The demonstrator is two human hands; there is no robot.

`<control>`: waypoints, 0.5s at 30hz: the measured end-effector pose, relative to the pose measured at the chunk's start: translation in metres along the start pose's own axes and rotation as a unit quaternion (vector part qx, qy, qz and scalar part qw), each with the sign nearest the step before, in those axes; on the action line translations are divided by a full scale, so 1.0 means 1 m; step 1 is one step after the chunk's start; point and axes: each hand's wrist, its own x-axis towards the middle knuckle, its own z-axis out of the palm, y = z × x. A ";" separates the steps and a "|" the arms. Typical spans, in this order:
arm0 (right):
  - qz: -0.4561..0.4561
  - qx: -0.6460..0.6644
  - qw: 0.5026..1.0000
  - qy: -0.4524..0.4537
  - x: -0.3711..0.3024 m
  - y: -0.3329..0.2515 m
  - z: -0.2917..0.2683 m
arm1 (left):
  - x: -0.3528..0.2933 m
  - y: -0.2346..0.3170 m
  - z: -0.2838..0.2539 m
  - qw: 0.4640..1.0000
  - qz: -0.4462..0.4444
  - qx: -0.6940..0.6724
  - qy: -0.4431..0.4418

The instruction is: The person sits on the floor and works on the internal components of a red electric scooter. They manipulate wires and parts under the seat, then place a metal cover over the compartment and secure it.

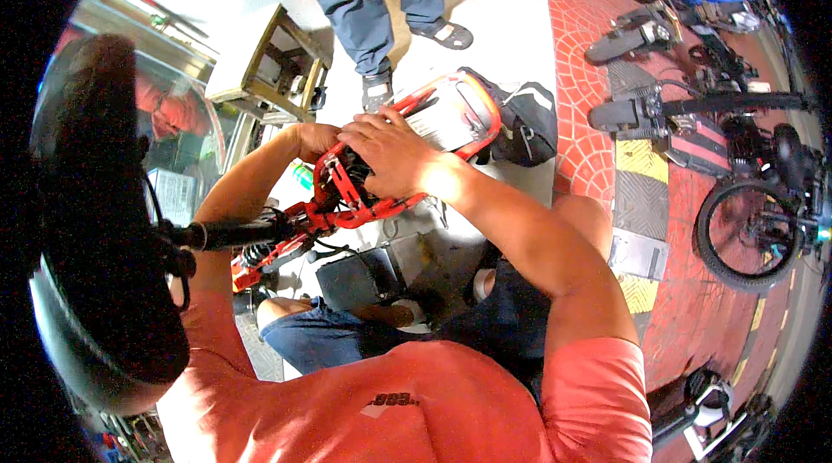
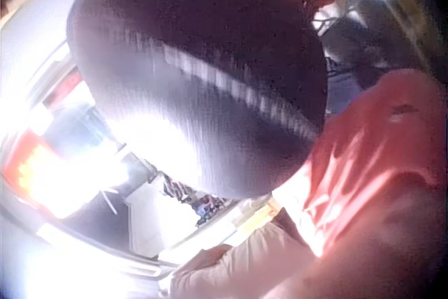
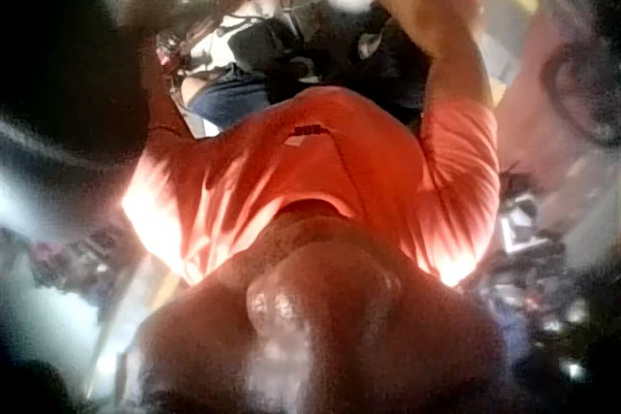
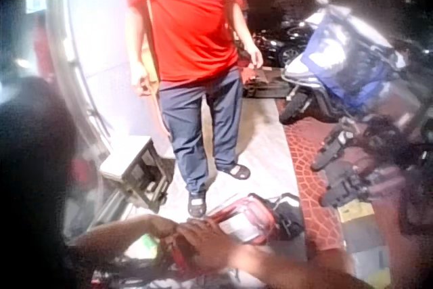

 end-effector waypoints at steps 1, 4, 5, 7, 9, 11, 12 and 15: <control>-0.002 0.005 1.000 0.008 -0.001 -0.001 0.000 | 0.004 0.000 -0.001 1.000 -0.012 -0.015 -0.012; -0.011 0.010 0.999 0.044 0.001 0.000 0.003 | 0.010 -0.001 -0.010 0.997 -0.052 -0.053 -0.039; -0.011 0.012 0.999 0.037 0.000 0.001 0.004 | 0.010 -0.002 -0.014 0.995 -0.066 -0.068 -0.045; -0.013 0.014 1.000 0.022 0.001 0.005 0.004 | 0.009 -0.006 -0.020 0.993 -0.080 -0.074 -0.044; -0.016 0.018 0.999 0.024 0.003 0.005 0.006 | 0.007 -0.013 -0.024 0.995 -0.078 -0.057 -0.029; -0.004 0.018 1.000 0.014 0.002 0.010 0.001 | 0.002 0.016 -0.008 0.993 -0.106 0.051 0.029; -0.001 0.016 1.000 0.016 0.001 0.012 0.000 | 0.004 0.018 -0.007 0.990 -0.101 0.080 0.049; -0.011 0.016 1.000 0.019 0.001 0.006 0.002 | -0.004 -0.013 -0.020 0.987 -0.055 0.106 0.112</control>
